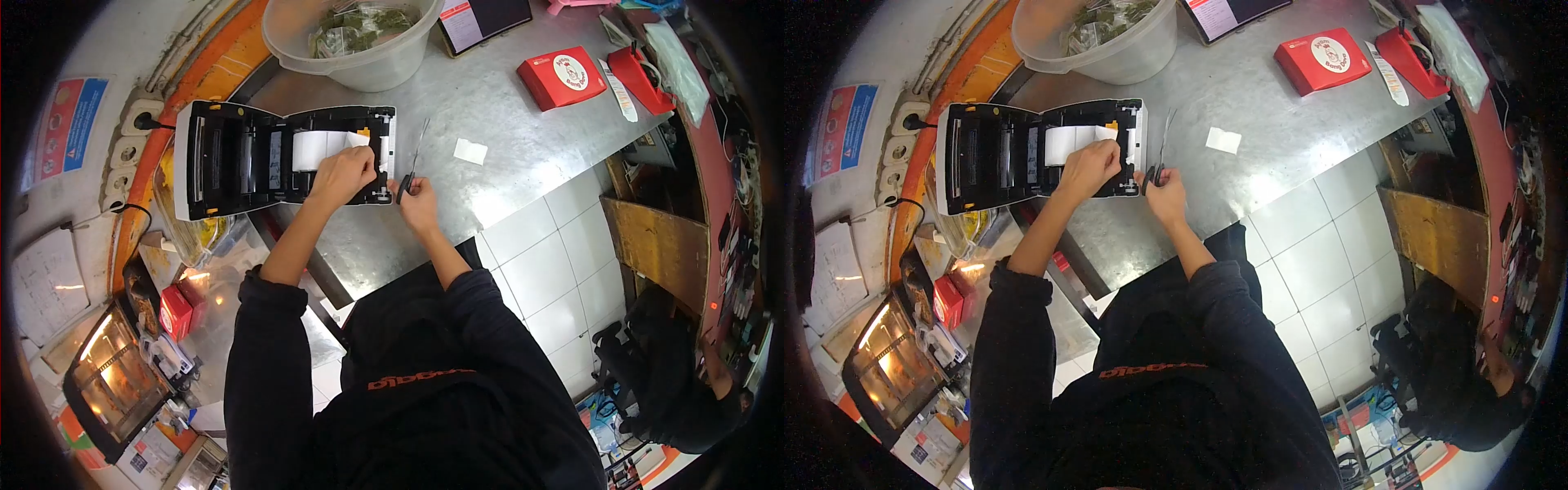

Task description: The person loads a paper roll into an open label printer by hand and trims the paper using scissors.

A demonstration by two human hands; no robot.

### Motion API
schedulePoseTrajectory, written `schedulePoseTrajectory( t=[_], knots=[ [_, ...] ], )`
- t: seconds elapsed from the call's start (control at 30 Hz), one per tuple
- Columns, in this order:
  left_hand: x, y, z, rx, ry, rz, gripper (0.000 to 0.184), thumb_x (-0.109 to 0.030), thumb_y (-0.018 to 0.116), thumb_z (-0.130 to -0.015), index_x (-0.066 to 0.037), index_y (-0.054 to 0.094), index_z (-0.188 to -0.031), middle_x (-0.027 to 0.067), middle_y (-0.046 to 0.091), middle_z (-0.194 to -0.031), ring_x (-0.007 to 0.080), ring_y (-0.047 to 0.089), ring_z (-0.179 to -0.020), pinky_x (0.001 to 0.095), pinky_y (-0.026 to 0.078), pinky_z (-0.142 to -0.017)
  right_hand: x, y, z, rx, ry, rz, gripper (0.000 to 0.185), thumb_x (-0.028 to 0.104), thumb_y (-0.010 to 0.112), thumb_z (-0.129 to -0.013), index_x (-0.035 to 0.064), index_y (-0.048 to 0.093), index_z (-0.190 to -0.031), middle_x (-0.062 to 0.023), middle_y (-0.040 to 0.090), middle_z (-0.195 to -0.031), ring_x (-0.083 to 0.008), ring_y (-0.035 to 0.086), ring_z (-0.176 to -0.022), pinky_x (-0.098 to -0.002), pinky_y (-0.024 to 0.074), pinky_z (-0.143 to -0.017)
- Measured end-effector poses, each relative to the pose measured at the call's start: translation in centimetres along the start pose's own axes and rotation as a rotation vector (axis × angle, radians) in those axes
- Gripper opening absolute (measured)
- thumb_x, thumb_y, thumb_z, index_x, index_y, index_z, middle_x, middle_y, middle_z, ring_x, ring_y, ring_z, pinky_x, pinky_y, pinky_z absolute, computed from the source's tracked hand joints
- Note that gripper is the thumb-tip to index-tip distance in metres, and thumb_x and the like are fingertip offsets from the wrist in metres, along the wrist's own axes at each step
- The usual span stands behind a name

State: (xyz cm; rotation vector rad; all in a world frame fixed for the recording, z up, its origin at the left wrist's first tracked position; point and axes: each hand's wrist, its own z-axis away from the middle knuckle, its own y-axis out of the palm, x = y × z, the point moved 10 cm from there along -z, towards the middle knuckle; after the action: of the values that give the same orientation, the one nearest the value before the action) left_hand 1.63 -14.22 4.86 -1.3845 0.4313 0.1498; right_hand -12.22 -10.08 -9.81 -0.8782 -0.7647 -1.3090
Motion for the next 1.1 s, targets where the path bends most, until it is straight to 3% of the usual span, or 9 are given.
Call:
schedulePoseTrajectory(
  t=[0.2, 0.43, 0.5, 0.57, 0.7, 0.77, 1.1],
  knots=[
    [-0.3, 0.0, 1.4, -0.141, -0.054, 0.18, 0.017, -0.021, 0.069, -0.077, -0.01, 0.063, -0.088, 0.0041, 0.062, -0.076, 0.0235, 0.062, -0.071, 0.0354, 0.048, -0.059, 0.3, 0.2, 0.4, 0.036, 0.05, -0.092, 0.038, 0.028, 0.077, -0.075, 0.0041, 0.048, -0.084, -0.0034, 0.059, -0.067, -0.0086, 0.053, -0.058, -0.0217, 0.0411, -0.053],
    [0.2, 0.5, 0.8, -0.117, -0.193, 0.165, 0.011, -0.019, 0.069, -0.073, -0.009, 0.064, -0.072, 0.0058, 0.065, -0.073, 0.0246, 0.063, -0.067, 0.0353, 0.049, -0.059, 0.3, 0.3, 0.3, 0.048, 0.067, -0.053, 0.038, 0.028, 0.076, -0.076, 0.0037, 0.048, -0.084, -0.0031, 0.058, -0.068, -0.0086, 0.053, -0.058, -0.0219, 0.0414, -0.053],
    [0.1, 1.1, 0.5, -0.076, -0.232, 0.111, 0.012, -0.019, 0.07, -0.071, -0.009, 0.064, -0.071, 0.0064, 0.065, -0.071, 0.025, 0.063, -0.065, 0.0351, 0.049, -0.057, -0.4, 0.1, 0.3, 0.03, 0.095, -0.058, 0.05, 0.042, 0.079, -0.068, 0.0011, 0.054, -0.083, -0.0064, 0.06, -0.071, -0.0137, 0.057, -0.064, -0.027, 0.0457, -0.06],
    [-0.2, 1.2, 0.0, -0.07, -0.196, 0.064, 0.015, -0.02, 0.071, -0.067, -0.009, 0.061, -0.066, 0.0065, 0.062, -0.066, 0.0259, 0.062, -0.061, 0.0365, 0.048, -0.055, -0.7, 0.0, 0.0, 0.024, 0.078, -0.036, 0.051, 0.042, 0.079, -0.067, 0.0007, 0.055, -0.084, -0.0076, 0.061, -0.071, -0.0155, 0.058, -0.066, -0.0281, 0.0463, -0.062],
    [-0.3, 1.8, -0.5, -0.045, -0.166, 0.061, 0.016, -0.018, 0.069, -0.067, -0.006, 0.059, -0.065, 0.0099, 0.062, -0.071, 0.0296, 0.062, -0.065, 0.0405, 0.048, -0.057, -0.4, -0.5, 0.1, -0.022, 0.078, -0.001, 0.054, 0.044, 0.08, -0.064, -0.0001, 0.055, -0.083, -0.0098, 0.062, -0.072, -0.0195, 0.059, -0.068, -0.0306, 0.0472, -0.065],
    [-0.5, 1.3, -0.4, -0.134, -0.091, 0.038, 0.016, -0.018, 0.068, -0.066, -0.005, 0.058, -0.066, 0.0102, 0.06, -0.071, 0.0308, 0.061, -0.064, 0.0405, 0.048, -0.056, 0.4, -0.8, 0.2, -0.031, 0.062, 0.03, 0.054, 0.044, 0.08, -0.064, 0.0, 0.055, -0.083, -0.0097, 0.062, -0.071, -0.0195, 0.059, -0.067, -0.0308, 0.0472, -0.065],
    [-0.4, 1.2, -0.3, -0.182, -0.06, 0.095, 0.017, -0.016, 0.065, -0.071, -0.005, 0.053, -0.073, 0.0093, 0.058, -0.076, 0.0318, 0.06, -0.066, 0.0417, 0.047, -0.058, 3.6, -1.8, 0.5, -0.04, 0.024, 0.198, 0.058, 0.047, 0.08, -0.062, 0.0, 0.054, -0.083, -0.0092, 0.061, -0.067, -0.0212, 0.06, -0.064, -0.0315, 0.0478, -0.064]
  ],
)
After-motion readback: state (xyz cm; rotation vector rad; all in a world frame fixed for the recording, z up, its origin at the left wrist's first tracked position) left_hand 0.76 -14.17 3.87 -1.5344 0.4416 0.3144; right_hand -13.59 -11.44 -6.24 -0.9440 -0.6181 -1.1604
